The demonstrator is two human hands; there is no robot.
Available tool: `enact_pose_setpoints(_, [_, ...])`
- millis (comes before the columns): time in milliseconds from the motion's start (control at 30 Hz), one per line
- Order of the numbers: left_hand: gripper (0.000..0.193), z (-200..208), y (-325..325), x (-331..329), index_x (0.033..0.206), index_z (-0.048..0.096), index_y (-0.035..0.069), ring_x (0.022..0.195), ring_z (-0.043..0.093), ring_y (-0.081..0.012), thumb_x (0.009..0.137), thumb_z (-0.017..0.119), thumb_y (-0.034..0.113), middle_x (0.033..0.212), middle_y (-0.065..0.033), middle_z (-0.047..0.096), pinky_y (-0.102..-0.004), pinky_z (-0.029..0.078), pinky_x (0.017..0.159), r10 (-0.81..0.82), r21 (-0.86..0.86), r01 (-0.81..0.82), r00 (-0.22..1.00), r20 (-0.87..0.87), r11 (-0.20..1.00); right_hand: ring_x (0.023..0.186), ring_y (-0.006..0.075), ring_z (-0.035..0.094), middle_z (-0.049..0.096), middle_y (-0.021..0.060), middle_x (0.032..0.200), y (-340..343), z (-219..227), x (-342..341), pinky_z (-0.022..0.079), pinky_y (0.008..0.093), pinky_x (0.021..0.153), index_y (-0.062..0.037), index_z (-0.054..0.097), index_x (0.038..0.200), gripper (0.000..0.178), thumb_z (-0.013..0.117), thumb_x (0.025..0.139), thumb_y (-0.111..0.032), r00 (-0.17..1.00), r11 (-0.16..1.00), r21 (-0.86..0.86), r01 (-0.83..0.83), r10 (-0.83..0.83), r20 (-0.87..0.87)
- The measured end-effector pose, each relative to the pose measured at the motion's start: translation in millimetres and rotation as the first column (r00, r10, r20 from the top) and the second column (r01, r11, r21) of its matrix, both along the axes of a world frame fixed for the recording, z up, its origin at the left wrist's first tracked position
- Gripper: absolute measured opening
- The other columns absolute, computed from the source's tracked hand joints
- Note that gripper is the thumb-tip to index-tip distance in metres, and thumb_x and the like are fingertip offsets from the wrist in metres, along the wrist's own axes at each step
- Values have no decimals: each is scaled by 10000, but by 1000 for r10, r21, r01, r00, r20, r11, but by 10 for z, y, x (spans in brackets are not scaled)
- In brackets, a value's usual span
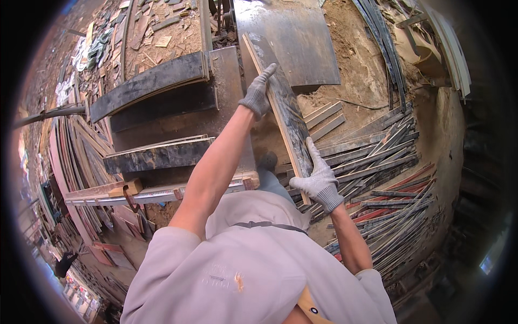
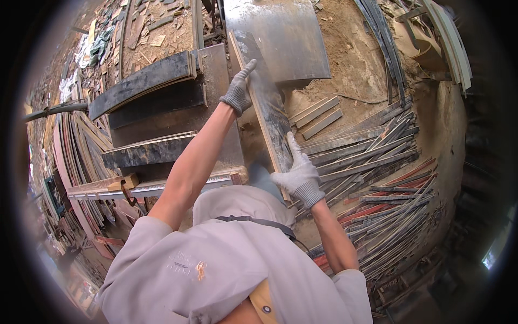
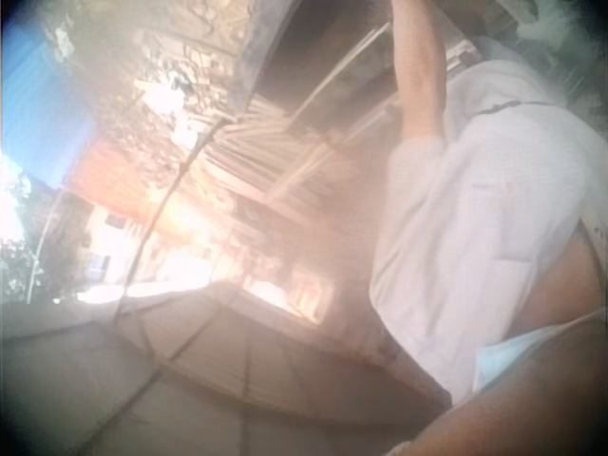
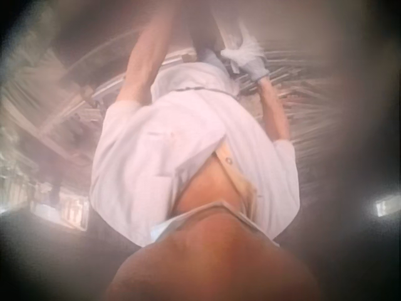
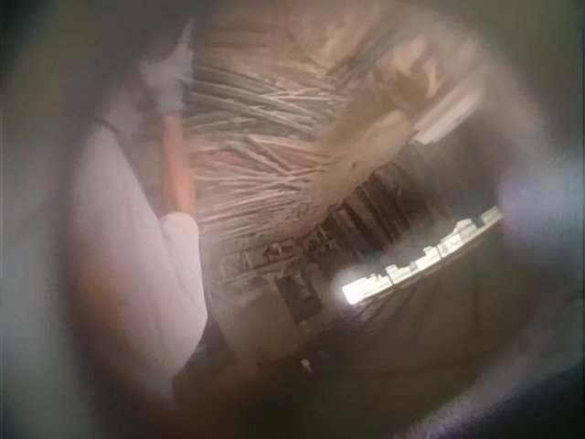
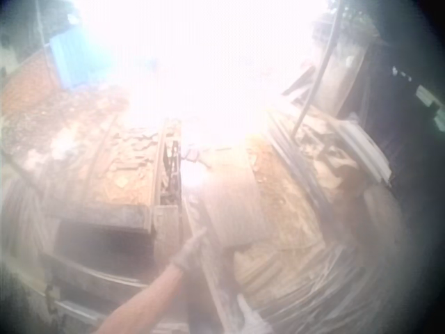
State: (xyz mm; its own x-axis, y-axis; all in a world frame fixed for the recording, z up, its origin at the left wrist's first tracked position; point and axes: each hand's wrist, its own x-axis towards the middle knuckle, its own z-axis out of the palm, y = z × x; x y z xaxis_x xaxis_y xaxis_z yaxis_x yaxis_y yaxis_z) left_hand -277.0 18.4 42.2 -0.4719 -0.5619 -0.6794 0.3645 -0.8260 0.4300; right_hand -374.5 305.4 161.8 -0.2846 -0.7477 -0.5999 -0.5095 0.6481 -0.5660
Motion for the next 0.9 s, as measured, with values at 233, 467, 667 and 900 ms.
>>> enact_pose_setpoints(233, [791,-147,35,-135,1275,694,10,783,769,-226,925,772,714,998,-102,789,-346,684,710,-35,-108,82,922,385,991,1520,257,506,449,155,1712,188,184,-160,413,391,1266,26,210,1751,1091,866,964,-349,452,839,26,544,-319,833])
enact_pose_setpoints(467, [197,518,62,-304,1132,773,-41,811,802,-275,965,724,50,969,-150,813,-423,699,758,-65,-210,70,997,28,975,1552,209,429,445,131,1685,543,610,-717,308,331,1290,21,274,1730,1015,834,938,-277,297,798,20,602,-247,923])
enact_pose_setpoints(667, [436,1375,179,-309,1362,688,-74,955,804,-290,942,718,40,1204,-197,795,-414,691,832,-222,-448,126,960,-169,885,1294,170,665,677,109,1473,682,1112,-1016,525,333,1118,65,469,1624,658,672,1004,-18,743,907,-106,408,-262,616])
enact_pose_setpoints(900, [458,1812,586,-477,1458,668,12,1198,729,-232,1008,739,57,1324,-129,754,-363,612,1017,-175,-902,121,983,51,414,1241,220,713,713,173,1407,857,1820,-1319,554,370,1103,138,541,1521,718,769,910,-164,612,815,-154,559,-279,740])
